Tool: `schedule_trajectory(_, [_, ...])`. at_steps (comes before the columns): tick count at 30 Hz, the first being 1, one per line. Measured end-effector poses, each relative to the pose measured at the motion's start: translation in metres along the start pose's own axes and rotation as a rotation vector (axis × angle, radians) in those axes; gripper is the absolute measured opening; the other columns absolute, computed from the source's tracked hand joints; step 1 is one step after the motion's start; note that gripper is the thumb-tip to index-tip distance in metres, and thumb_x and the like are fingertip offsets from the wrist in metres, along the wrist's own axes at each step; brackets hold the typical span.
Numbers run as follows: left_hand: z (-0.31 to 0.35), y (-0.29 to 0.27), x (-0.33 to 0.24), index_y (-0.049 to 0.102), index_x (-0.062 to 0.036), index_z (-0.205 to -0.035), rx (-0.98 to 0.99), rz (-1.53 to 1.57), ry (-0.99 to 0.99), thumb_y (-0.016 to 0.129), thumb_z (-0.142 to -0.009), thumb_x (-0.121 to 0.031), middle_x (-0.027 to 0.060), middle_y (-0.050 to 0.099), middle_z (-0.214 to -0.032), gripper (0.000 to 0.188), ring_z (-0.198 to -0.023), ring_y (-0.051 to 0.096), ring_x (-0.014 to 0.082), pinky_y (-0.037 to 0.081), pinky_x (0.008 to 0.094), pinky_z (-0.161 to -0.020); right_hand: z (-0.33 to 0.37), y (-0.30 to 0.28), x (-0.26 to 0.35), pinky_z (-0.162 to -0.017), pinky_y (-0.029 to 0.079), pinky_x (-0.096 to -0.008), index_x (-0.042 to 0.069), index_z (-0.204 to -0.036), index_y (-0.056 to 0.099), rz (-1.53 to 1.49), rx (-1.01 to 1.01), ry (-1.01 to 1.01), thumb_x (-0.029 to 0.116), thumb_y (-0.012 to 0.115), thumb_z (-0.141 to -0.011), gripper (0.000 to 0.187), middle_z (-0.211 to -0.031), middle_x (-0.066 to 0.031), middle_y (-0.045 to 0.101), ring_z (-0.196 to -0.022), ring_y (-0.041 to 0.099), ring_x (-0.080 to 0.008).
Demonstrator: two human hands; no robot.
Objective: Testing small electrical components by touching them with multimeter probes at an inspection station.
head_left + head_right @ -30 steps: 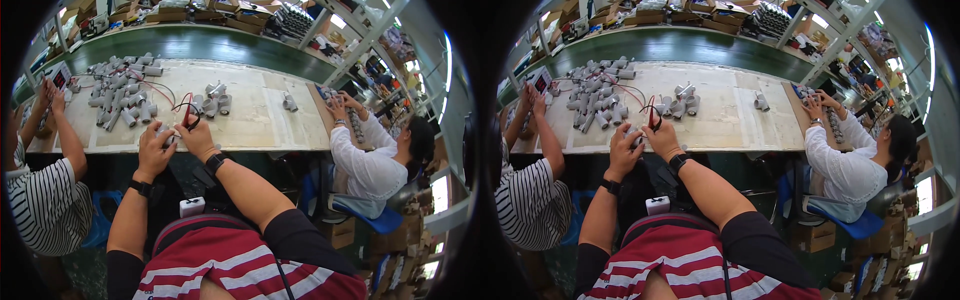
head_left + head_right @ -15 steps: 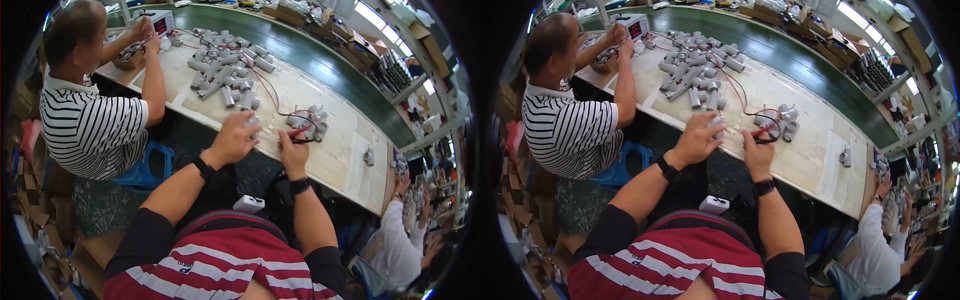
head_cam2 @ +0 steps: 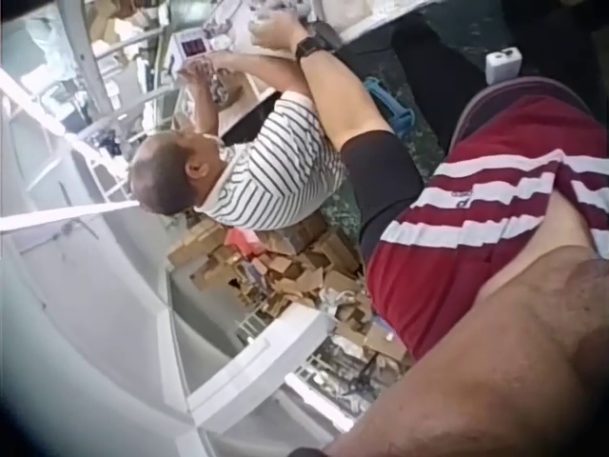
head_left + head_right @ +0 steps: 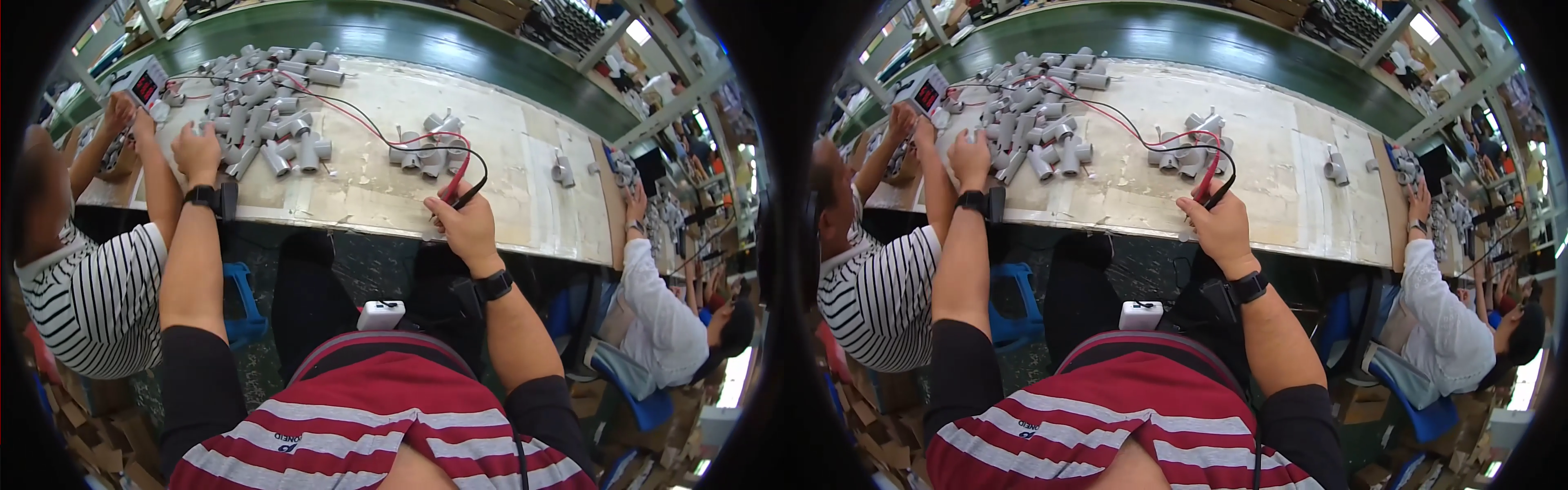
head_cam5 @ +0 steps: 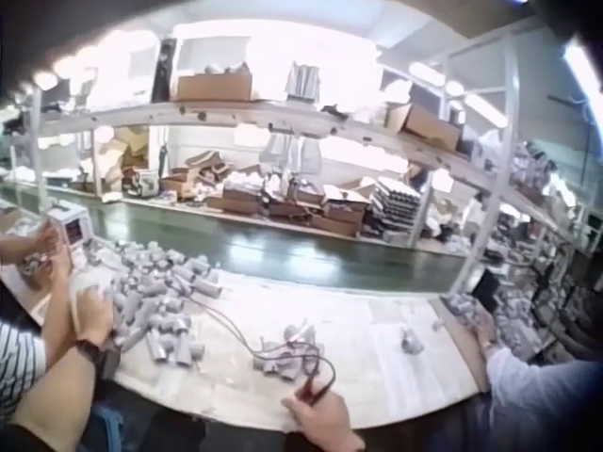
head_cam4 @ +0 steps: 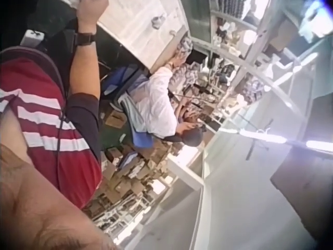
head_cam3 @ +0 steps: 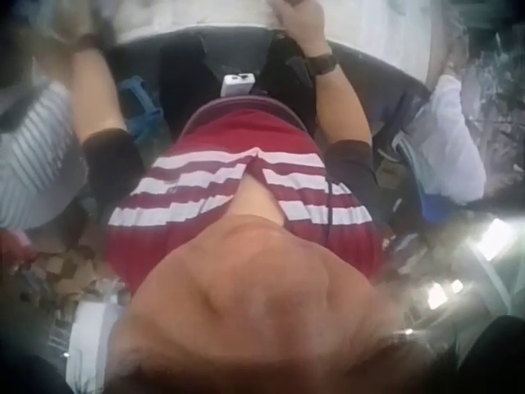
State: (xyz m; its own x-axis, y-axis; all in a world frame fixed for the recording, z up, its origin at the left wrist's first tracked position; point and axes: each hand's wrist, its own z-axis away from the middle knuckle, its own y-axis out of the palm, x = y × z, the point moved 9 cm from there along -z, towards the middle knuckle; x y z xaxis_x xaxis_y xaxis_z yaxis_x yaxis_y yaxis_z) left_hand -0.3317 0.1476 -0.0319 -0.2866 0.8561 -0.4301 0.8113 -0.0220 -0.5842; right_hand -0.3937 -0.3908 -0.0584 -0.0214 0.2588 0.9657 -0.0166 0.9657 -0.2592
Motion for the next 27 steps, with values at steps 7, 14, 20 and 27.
schedule_trajectory(7, [0.2, -0.09, -0.238, 0.068, 0.0002, -0.108, 0.869, 0.975, 0.204, 0.07, -0.089, -0.004, 0.0157, 0.071, -0.095, 0.02, -0.084, 0.07, 0.0256, 0.056, 0.036, -0.078, 0.009, 0.037, 0.016, -0.059, 0.049, -0.0242, 0.001, -0.093, 0.071, -0.083, 0.155, -0.002, 0.013, 0.077, -0.094, 0.013, -0.077, -0.0018, 0.069, -0.065, 0.063, -0.0092])
schedule_trajectory(14, [0.228, -0.069, -0.263, 0.064, 0.0009, -0.119, 0.954, 1.12, 0.059, 0.068, -0.087, 0.001, 0.0196, 0.073, -0.095, 0.031, -0.082, 0.073, 0.0318, 0.058, 0.036, -0.076, 0.018, 0.059, 0.059, -0.067, 0.054, -0.029, -0.002, -0.096, 0.074, 0.101, 0.172, -0.329, 0.015, 0.074, -0.097, 0.016, -0.085, -0.0101, 0.076, -0.075, 0.069, -0.0131])
schedule_trajectory(20, [0.226, -0.037, -0.235, 0.065, 0.001, -0.113, 0.875, 1.062, -0.008, 0.064, -0.088, 0.002, 0.0129, 0.073, -0.088, 0.025, -0.083, 0.073, 0.022, 0.057, 0.033, -0.076, -0.014, 0.03, 0.082, -0.078, 0.055, -0.0362, 0.003, -0.105, 0.076, 0.476, 0.019, -0.551, 0.008, 0.068, -0.095, 0.013, -0.091, -0.0124, 0.072, -0.09, 0.071, -0.0315])
schedule_trajectory(27, [0.232, -0.009, -0.21, 0.063, -0.0004, -0.107, 0.829, 1.133, -0.229, 0.064, -0.091, 0.002, 0.0074, 0.071, -0.089, 0.016, -0.085, 0.071, 0.015, 0.057, 0.0301, -0.077, -0.077, 0.082, 0.098, -0.092, 0.055, -0.0443, 0.009, -0.115, 0.075, 0.91, 0.364, -0.621, 0.004, 0.065, -0.088, 0.029, -0.109, -0.0159, 0.07, -0.108, 0.068, -0.0374])
